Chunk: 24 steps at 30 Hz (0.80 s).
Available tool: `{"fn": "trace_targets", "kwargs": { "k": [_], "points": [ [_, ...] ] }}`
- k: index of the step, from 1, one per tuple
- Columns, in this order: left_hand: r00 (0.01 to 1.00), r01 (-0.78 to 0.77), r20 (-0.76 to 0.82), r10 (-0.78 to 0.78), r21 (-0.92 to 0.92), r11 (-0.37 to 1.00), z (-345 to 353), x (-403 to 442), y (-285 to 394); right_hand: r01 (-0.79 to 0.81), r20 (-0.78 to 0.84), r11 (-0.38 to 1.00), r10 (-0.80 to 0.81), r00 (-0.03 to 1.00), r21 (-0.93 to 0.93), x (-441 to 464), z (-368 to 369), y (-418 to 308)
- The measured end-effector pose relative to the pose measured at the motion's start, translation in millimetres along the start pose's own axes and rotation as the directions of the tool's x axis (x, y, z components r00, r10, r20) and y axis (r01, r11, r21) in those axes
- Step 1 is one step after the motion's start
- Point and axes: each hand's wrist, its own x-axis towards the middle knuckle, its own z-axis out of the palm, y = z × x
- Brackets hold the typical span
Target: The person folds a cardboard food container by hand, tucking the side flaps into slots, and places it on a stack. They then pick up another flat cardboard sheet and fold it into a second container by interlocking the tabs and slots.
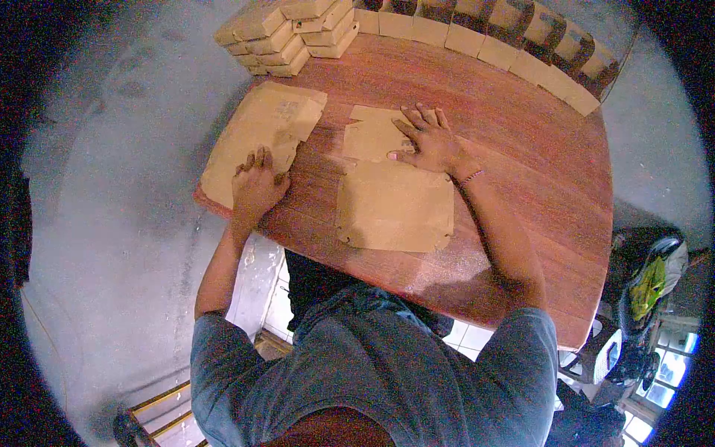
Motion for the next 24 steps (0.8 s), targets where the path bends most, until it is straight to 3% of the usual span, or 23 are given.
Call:
{"fn": "trace_targets", "kwargs": {
  "k": [6, 11, 14, 15, 17, 21, 23, 24],
  "points": [
    [0.988, -0.154, 0.002, 0.154, -0.026, 0.988, -7, 6, -12, 0.003, -0.001, 1.0, -0.004, 1.0, -0.003, 0, -1, -1],
    [0.912, -0.225, 0.347, 0.219, -0.024, 0.974, -32, 18, -12, 0.013, -0.012, 1.0, -0.013, 1.0, 0.016, 1, 1, 1],
    [0.878, -0.327, 0.39, 0.279, 0.062, 0.943, -29, 19, -14, 0.02, -0.014, 1.0, -0.02, 1.0, 0.003, 1, 2, 1],
    [0.877, -0.328, 0.39, 0.28, 0.062, 0.943, -22, 17, -15, 0.015, -0.007, 1.0, -0.015, 1.0, 0.007, 1, 2, 2],
    [0.919, -0.386, 0.143, 0.367, 0.15, 0.91, -1, 11, -21, 0.012, 0.001, 1.0, -0.012, 1.0, 0.008, 1, 1, 2],
    [0.863, -0.503, 0.165, 0.477, 0.221, 0.835, -4, 19, -24, 0.003, -0.002, 1.0, -0.003, 1.0, 0.012, 0, 0, 1],
    [0.711, -0.553, 0.557, 0.429, 0.066, 0.831, -47, 32, -12, 0.0, 0.001, 1.0, 0.0, 1.0, 0.013, -1, 0, 0],
    [0.711, -0.554, 0.556, 0.43, 0.066, 0.83, -39, 35, -17, 0.0, -0.001, 1.0, 0.0, 1.0, 0.023, -1, -2, -1]
  ]
}}
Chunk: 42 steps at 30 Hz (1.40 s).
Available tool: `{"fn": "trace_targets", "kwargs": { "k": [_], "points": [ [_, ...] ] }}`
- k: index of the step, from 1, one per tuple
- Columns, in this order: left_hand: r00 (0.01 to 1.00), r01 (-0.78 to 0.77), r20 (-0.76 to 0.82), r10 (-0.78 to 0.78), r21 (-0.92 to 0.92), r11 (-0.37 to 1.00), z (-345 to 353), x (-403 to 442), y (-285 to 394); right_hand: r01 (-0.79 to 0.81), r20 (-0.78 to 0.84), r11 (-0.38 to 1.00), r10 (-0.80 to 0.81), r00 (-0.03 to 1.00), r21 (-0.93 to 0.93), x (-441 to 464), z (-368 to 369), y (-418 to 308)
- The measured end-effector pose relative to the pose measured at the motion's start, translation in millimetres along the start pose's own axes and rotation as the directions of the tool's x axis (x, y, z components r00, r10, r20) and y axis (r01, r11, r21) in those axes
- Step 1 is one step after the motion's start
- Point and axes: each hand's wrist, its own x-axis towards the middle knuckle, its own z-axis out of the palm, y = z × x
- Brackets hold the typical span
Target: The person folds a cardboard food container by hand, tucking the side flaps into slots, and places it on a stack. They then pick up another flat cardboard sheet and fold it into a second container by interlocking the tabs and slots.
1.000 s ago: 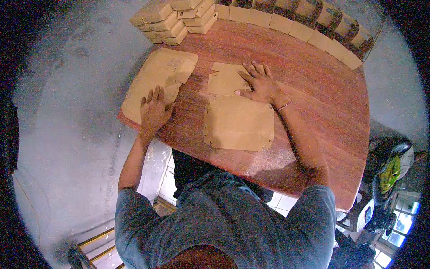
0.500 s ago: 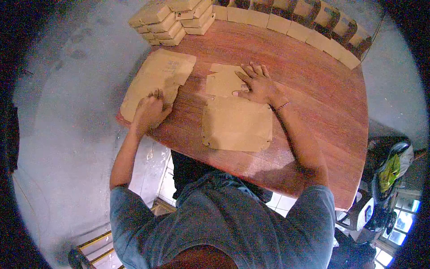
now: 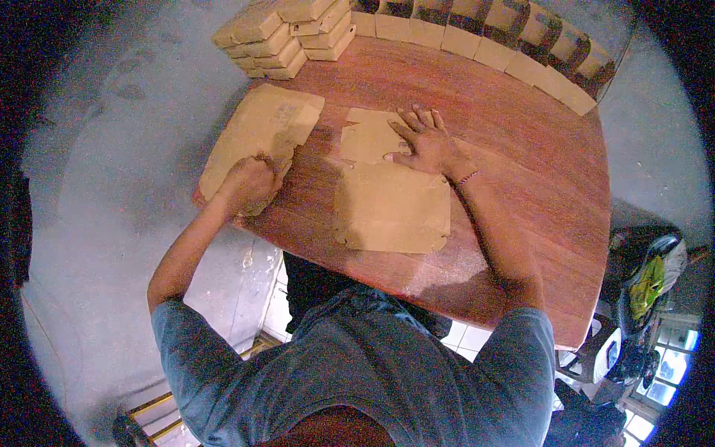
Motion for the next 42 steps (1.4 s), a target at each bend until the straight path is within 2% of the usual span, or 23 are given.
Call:
{"fn": "trace_targets", "kwargs": {
  "k": [3, 5, 6, 8, 9, 11, 15, 17, 18, 20, 21, 23, 26, 29, 35, 42],
  "points": [
    [0.995, -0.091, -0.045, 0.089, -0.055, 0.994, 22, 10, -10, -0.006, 0.005, 1.0, 0.006, 1.0, 0.015, 0, -2, 0],
    [0.987, 0.098, -0.137, -0.083, 0.104, 0.99, 25, 1, -1, -0.008, 0.013, 1.0, 0.007, 1.0, 0.018, -1, -4, -3],
    [0.987, 0.098, -0.137, -0.083, 0.104, 0.99, 29, -1, 5, -0.008, 0.013, 1.0, 0.008, 1.0, 0.016, 0, -4, -3],
    [0.875, 0.181, -0.481, -0.051, 0.229, 0.957, 44, -4, 18, -0.008, 0.013, 1.0, 0.008, 1.0, 0.015, 0, -4, -2],
    [0.877, 0.179, -0.479, -0.049, 0.23, 0.957, 51, -2, 23, -0.004, 0.007, 1.0, 0.004, 1.0, 0.012, 0, -4, -2],
    [0.877, 0.295, -0.43, -0.216, 0.128, 0.947, 66, 3, 29, -0.001, 0.002, 1.0, 0.001, 1.0, 0.013, 0, -2, -2],
    [0.841, 0.267, -0.487, -0.236, -0.007, 0.964, 62, -3, 30, 0.007, 0.008, 1.0, -0.007, 1.0, -0.009, 1, 0, 1],
    [0.775, 0.145, -0.62, -0.123, -0.015, 0.989, 56, -7, 23, 0.009, 0.013, 1.0, -0.008, 1.0, -0.02, 2, 2, 3],
    [0.774, 0.145, -0.622, -0.122, -0.014, 0.989, 46, -12, 23, 0.012, -0.003, 1.0, -0.012, 1.0, -0.02, 2, 3, 3],
    [0.88, 0.287, -0.323, -0.348, -0.222, 0.932, 26, -20, 24, 0.013, -0.019, 1.0, -0.014, 1.0, -0.02, 1, 5, 3],
    [0.88, 0.287, -0.324, -0.349, -0.223, 0.931, 32, -19, 21, 0.016, -0.025, 1.0, -0.016, 1.0, -0.018, 0, 6, 4],
    [0.826, 0.167, -0.462, -0.324, -0.348, 0.922, 47, -14, 12, 0.022, -0.032, 1.0, -0.023, 0.999, -0.02, 1, 2, 2],
    [0.794, 0.196, -0.446, -0.414, -0.456, 0.868, 21, -20, 15, -0.01, 0.012, 1.0, 0.01, 1.0, -0.017, 0, -5, -2],
    [0.811, 0.229, -0.396, -0.431, -0.464, 0.856, 15, -20, 12, 0.002, 0.002, 1.0, -0.002, 1.0, -0.023, 1, -1, 0],
    [0.741, 0.183, -0.453, -0.496, -0.575, 0.797, 8, -26, 3, -0.014, 0.016, 1.0, 0.014, 1.0, -0.017, 1, -5, -3],
    [0.781, 0.159, -0.399, -0.48, -0.617, 0.771, -6, -36, -2, -0.014, 0.0, 1.0, 0.014, 1.0, 0.006, 0, 0, 0]
  ]
}}
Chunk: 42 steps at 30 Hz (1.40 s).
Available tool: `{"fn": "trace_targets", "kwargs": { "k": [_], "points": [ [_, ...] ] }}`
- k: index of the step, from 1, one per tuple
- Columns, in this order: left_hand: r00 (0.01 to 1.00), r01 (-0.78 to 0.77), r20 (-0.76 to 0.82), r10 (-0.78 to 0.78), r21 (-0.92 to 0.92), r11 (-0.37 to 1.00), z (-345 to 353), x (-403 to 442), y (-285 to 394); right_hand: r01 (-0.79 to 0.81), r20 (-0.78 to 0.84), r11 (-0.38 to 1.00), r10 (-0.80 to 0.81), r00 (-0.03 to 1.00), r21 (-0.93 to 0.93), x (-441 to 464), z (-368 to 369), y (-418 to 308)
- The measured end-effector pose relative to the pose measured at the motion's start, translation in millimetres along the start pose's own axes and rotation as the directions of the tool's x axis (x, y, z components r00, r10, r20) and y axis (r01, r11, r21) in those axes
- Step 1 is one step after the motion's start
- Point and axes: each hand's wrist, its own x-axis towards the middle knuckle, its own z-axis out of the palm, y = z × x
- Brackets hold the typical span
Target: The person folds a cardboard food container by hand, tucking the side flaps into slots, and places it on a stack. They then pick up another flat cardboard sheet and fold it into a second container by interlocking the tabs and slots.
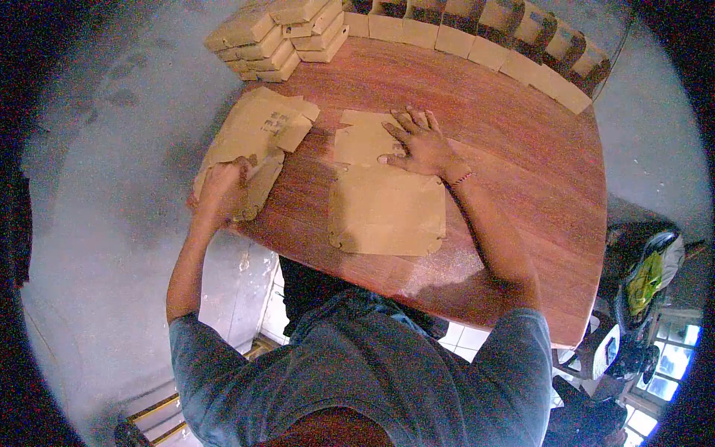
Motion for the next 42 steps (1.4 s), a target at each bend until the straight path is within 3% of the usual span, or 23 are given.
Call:
{"fn": "trace_targets", "kwargs": {
  "k": [3, 9, 12, 18, 21, 23, 26, 30, 32, 42],
  "points": [
    [0.996, 0.039, 0.079, -0.039, 0.011, 0.999, -3, -5, 3, 0.008, -0.011, 1.0, -0.008, 1.0, -0.008, 0, 1, 1],
    [0.998, 0.005, 0.059, -0.002, -0.045, 0.999, 7, -11, 2, 0.013, -0.018, 1.0, -0.013, 1.0, -0.005, 1, 0, 0],
    [0.995, -0.097, -0.031, 0.096, -0.034, 0.995, 9, -14, 3, 0.01, -0.017, 1.0, -0.01, 1.0, 0.0, 0, -1, -1],
    [0.999, -0.044, -0.014, 0.042, -0.129, 0.991, 10, -15, -4, 0.009, -0.02, 1.0, -0.009, 1.0, -0.003, 0, -1, -1],
    [0.997, 0.025, 0.08, -0.005, -0.254, 0.967, 14, -12, -11, 0.011, -0.007, 1.0, -0.011, 1.0, -0.007, 1, 0, -1],
    [0.986, 0.083, 0.162, -0.045, -0.234, 0.969, 27, -11, -22, 0.007, -0.004, 1.0, -0.007, 1.0, -0.011, 1, 1, 0],
    [0.994, 0.072, 0.099, -0.052, -0.208, 0.975, 32, -14, -24, 0.008, -0.013, 1.0, -0.008, 1.0, -0.02, 2, 2, 1],
    [0.986, 0.12, 0.133, -0.096, -0.185, 0.975, 25, -19, -15, 0.001, 0.013, 1.0, -0.001, 1.0, -0.011, 1, -2, -2],
    [1.0, 0.029, -0.006, -0.029, -0.017, 0.999, 21, -24, -6, -0.001, 0.008, 1.0, 0.001, 1.0, -0.025, 2, -3, -3],
    [0.999, -0.013, 0.036, 0.014, -0.023, 1.0, 30, -22, -19, -0.003, -0.005, 0.999, 0.003, 1.0, -0.033, 1, 1, -1]
  ]
}}
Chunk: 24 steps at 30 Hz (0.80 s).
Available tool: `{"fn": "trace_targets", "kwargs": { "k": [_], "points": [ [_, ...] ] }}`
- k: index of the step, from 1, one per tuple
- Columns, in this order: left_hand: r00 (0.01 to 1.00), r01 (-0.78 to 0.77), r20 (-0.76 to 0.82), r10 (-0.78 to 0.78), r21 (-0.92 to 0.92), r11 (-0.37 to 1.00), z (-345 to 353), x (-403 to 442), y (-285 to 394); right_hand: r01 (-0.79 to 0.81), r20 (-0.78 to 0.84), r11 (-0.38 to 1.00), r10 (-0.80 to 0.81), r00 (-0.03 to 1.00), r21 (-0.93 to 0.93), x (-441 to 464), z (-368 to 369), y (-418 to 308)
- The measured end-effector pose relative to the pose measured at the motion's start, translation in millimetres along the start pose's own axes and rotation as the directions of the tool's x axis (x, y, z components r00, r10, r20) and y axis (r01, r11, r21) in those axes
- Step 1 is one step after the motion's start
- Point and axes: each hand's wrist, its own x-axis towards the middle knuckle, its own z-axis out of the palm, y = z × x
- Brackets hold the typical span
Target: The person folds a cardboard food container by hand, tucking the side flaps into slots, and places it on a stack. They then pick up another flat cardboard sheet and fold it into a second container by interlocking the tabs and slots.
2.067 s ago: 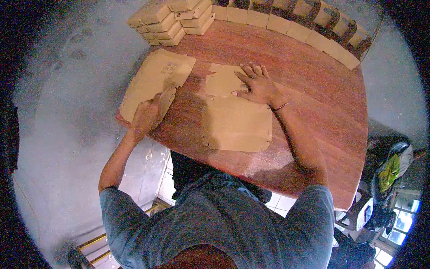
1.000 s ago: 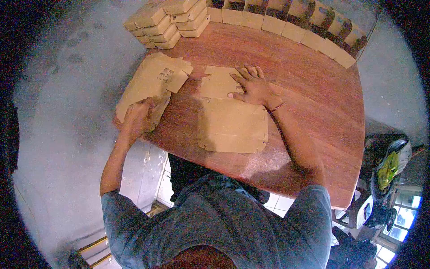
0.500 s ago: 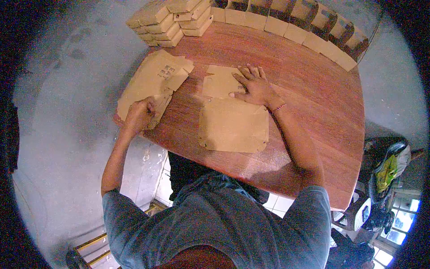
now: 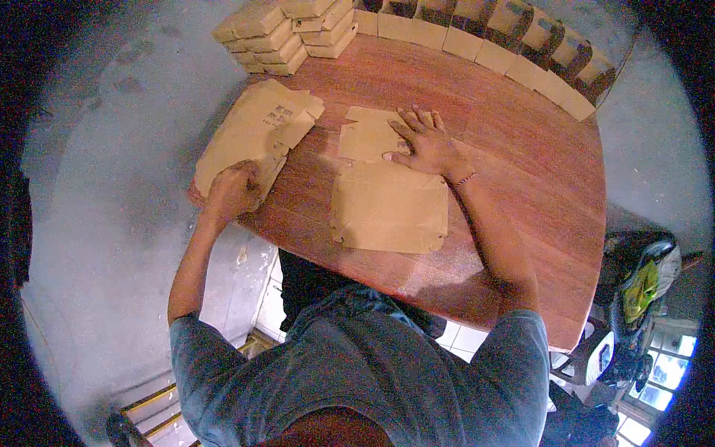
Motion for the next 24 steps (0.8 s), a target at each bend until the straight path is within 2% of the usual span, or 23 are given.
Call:
{"fn": "trace_targets", "kwargs": {
  "k": [3, 6, 8, 9, 12, 14, 24],
  "points": [
    [0.999, -0.035, -0.018, 0.036, 0.029, 0.999, 5, -1, -1, -0.003, -0.001, 1.0, 0.003, 1.0, -0.001, 0, 1, 0],
    [0.996, -0.083, 0.045, 0.08, 0.072, 0.994, 7, -2, 0, -0.002, -0.004, 1.0, 0.002, 1.0, 0.001, 0, 1, 0],
    [0.988, -0.116, -0.092, 0.124, 0.088, 0.989, 3, -4, 12, -0.001, -0.004, 1.0, 0.001, 1.0, 0.003, 0, 1, 0],
    [0.988, -0.114, -0.092, 0.122, 0.089, 0.989, 5, -4, 13, 0.004, 0.003, 1.0, -0.004, 1.0, 0.0, -1, -1, 1],
    [0.986, -0.085, -0.136, 0.095, 0.082, 0.993, 16, 0, 14, 0.01, 0.009, 1.0, -0.01, 1.0, 0.002, -1, -3, -1],
    [0.992, 0.107, -0.078, -0.104, 0.04, 0.993, 19, 5, 17, 0.007, 0.006, 1.0, -0.007, 1.0, 0.004, -1, -5, -1],
    [0.983, 0.139, -0.126, -0.135, 0.018, 0.99, 30, 10, 15, 0.002, 0.022, 1.0, -0.002, 1.0, 0.02, -1, -4, -1]
  ]
}}
